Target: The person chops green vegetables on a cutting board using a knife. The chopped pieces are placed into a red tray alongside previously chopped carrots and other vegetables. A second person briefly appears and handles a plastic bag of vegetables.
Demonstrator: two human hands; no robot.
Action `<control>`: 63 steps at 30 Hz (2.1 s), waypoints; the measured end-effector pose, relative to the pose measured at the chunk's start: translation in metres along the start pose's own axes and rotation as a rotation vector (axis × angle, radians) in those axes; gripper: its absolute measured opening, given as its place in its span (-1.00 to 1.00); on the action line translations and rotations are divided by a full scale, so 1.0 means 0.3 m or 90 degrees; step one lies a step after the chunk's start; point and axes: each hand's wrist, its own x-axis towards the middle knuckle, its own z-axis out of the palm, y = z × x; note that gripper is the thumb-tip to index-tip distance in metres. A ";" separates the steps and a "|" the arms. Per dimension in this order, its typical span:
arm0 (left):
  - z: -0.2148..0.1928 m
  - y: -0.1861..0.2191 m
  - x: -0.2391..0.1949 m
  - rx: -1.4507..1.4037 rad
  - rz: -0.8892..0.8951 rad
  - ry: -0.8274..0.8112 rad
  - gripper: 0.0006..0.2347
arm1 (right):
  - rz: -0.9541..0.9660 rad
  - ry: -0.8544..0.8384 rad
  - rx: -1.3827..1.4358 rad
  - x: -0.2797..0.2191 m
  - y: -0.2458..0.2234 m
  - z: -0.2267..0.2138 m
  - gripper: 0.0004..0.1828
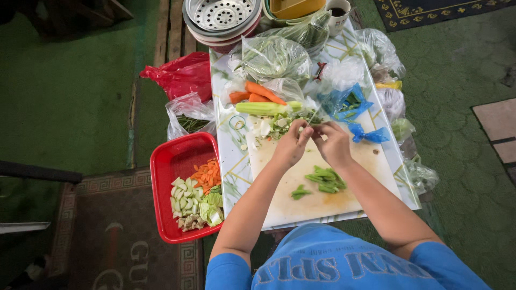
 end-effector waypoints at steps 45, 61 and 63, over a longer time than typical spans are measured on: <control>-0.009 0.056 -0.098 0.111 0.071 -0.055 -0.27 | 0.398 -0.455 0.555 0.203 0.184 -0.219 -0.53; 0.008 0.072 -0.142 0.198 0.084 -0.038 -0.45 | 0.178 -0.338 0.157 -0.049 0.059 -0.210 -0.68; 0.004 0.076 -0.150 0.200 0.075 -0.039 -0.42 | 0.105 -0.242 0.058 -0.035 0.000 -0.214 -0.85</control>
